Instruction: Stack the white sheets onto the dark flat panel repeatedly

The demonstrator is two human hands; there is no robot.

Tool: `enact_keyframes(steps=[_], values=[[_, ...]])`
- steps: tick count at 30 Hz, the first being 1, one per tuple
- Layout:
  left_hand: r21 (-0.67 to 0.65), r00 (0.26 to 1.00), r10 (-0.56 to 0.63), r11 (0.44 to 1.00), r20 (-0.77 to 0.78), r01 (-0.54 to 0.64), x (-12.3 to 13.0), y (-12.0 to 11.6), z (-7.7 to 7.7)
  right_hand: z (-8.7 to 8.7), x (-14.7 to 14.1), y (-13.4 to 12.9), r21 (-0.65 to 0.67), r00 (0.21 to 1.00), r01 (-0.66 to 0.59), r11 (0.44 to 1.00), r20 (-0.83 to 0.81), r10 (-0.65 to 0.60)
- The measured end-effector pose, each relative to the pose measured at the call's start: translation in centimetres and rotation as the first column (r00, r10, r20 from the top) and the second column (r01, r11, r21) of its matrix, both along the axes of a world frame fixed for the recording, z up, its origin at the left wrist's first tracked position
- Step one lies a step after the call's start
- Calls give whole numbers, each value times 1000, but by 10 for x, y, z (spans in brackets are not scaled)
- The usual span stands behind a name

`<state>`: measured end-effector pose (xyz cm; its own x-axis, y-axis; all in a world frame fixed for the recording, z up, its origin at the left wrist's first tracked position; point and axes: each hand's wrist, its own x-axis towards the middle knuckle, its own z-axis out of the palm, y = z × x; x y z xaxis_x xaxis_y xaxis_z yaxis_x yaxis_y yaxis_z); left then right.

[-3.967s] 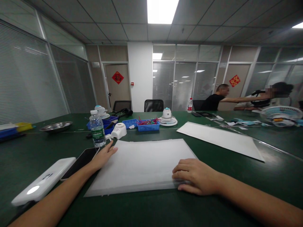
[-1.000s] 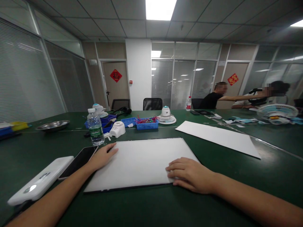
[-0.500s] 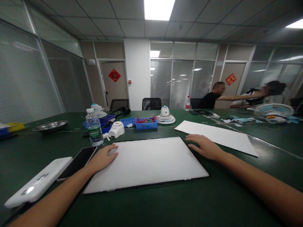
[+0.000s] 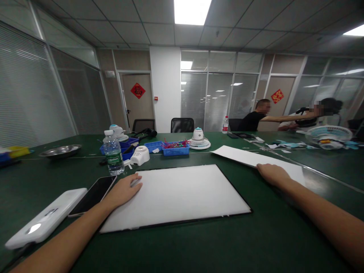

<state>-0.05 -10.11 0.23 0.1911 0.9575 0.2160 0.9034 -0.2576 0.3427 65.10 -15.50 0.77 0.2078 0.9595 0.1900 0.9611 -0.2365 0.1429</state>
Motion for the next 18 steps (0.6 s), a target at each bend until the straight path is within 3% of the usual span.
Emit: enact_keyframes(steps=[5, 10, 12, 15, 18], values=[[4, 1000, -8, 1000, -17, 8, 2, -3, 3, 15, -59, -6, 59, 995, -66, 996, 84, 61], [12, 997, -21, 1000, 78, 20, 1, -1, 1, 22, -144, -29, 39, 939, -332, 942, 108, 327], [-3, 992, -9, 1000, 129, 10, -1, 1, -1, 23, -180, -45, 5, 870, -486, 874, 104, 483], [-24, 981, 10, 1000, 194, -5, -5, 6, -3, 24, -224, -72, -41, 679, -728, 684, 95, 728], [-34, 975, 24, 999, 222, -17, -10, 12, -5, 25, -246, -92, -37, 531, -845, 533, 60, 845]])
